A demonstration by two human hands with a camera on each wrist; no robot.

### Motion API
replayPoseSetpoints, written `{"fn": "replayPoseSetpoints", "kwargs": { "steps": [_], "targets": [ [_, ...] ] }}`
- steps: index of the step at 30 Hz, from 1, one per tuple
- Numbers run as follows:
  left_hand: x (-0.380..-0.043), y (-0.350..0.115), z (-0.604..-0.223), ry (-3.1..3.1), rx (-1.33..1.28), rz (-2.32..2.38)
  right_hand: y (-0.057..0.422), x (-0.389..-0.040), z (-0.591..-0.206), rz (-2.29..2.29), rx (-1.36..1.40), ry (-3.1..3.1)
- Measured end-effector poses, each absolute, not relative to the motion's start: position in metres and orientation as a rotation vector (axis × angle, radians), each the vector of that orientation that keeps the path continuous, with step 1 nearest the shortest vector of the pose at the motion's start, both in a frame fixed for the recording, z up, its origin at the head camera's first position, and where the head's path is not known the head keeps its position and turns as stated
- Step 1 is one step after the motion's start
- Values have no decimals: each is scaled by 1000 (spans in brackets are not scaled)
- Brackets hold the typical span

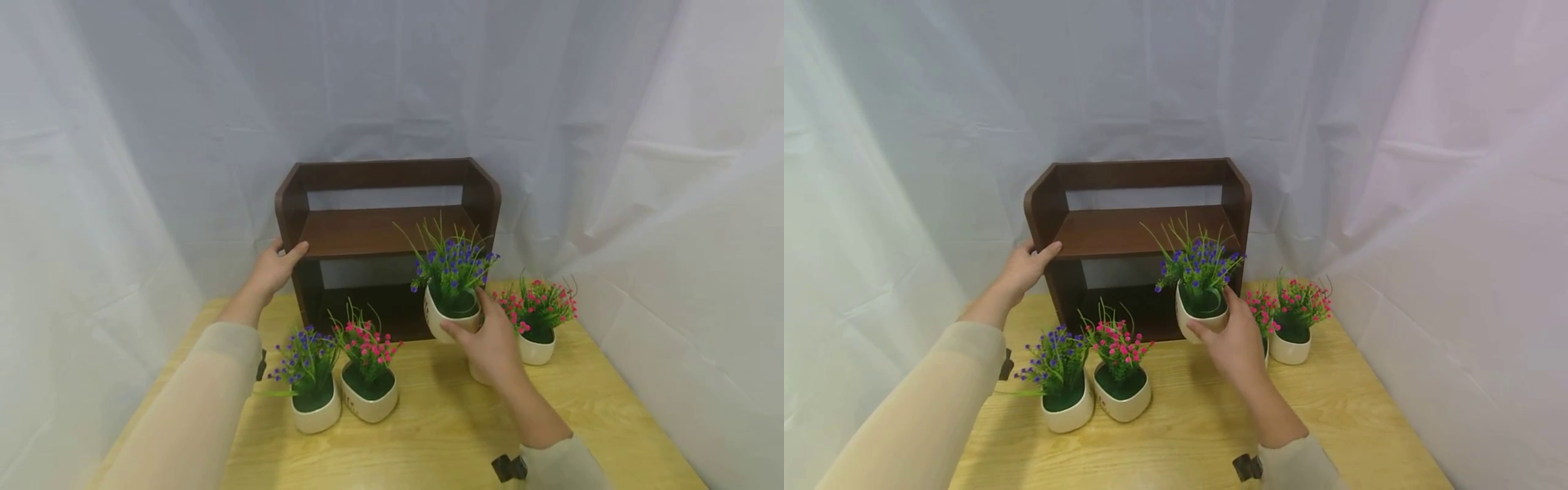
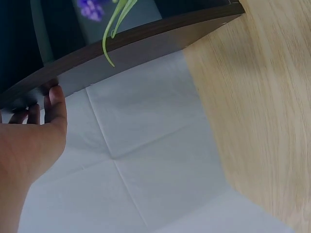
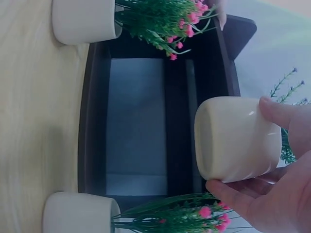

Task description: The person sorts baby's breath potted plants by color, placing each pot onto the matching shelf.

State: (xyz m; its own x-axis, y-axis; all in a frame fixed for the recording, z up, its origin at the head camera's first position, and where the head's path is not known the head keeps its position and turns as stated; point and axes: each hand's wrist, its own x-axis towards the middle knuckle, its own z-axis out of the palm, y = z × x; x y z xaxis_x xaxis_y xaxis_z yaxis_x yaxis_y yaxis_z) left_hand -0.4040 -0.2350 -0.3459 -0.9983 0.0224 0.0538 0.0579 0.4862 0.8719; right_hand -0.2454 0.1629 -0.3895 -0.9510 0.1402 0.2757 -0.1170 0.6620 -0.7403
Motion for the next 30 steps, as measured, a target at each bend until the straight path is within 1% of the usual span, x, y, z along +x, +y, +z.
{"fn": "replayPoseSetpoints", "kwargs": {
  "steps": [30],
  "targets": [
    [-404, -227, -351, -2576, -50, -1665, 175, -269, -349, 1294, 33, -2451]
  ]
}}
